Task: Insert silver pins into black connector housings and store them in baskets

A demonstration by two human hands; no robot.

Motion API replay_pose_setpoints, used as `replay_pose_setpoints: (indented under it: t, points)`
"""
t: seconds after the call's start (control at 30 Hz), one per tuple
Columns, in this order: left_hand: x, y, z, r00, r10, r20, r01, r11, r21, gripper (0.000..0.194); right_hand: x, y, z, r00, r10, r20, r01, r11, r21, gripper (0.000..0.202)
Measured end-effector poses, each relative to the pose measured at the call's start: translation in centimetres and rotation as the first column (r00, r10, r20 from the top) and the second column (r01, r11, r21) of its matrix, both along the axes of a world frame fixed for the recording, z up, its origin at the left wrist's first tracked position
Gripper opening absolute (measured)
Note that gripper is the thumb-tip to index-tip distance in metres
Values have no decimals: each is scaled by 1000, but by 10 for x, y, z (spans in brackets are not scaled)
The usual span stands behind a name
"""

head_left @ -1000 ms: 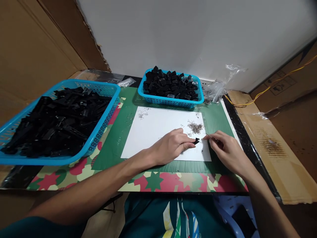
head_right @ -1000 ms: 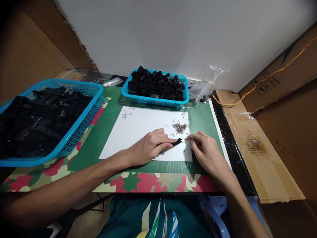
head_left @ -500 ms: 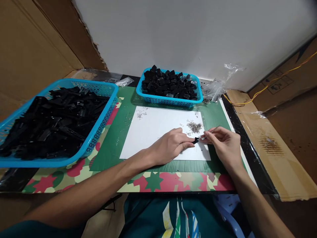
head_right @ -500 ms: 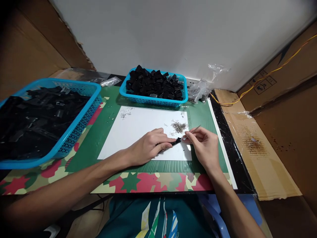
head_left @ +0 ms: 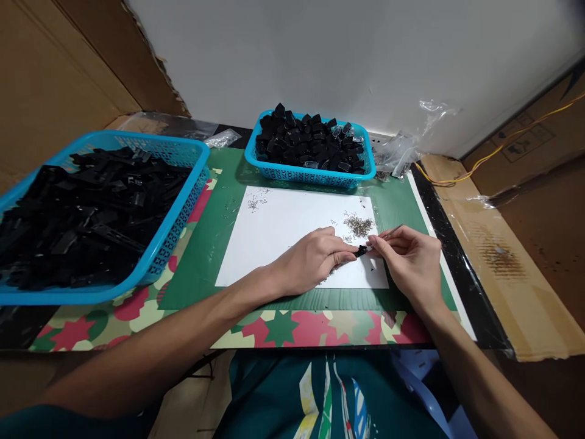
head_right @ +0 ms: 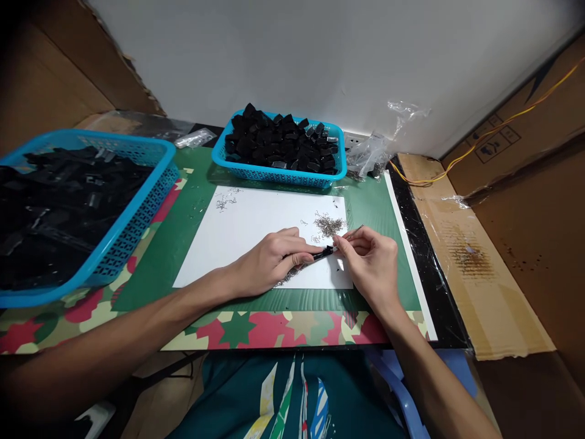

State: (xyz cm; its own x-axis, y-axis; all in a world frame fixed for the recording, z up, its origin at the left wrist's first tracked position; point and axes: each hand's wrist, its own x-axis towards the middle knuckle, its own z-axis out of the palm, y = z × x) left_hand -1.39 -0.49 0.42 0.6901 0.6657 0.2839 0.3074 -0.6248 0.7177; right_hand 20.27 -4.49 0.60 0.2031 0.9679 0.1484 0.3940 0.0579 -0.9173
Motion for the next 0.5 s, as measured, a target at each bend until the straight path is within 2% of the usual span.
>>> replay_pose_setpoints:
  t: [0.27, 0.43, 0.5]
  points:
    - [1, 2, 2, 1000, 0, 8, 0, 999, -35, 31, -5, -2, -1, 996, 6, 90, -8, 1000, 25, 23]
    - [-4, 0, 8, 996, 17, 86, -10, 997, -80, 29, -9, -4, -4, 992, -38, -117, 49, 995, 92, 25]
    - [-7, 0, 10, 984, 96, 153, -74, 987, -143, 31, -7, -4, -3, 989, -51, -139, 73, 984, 161, 23]
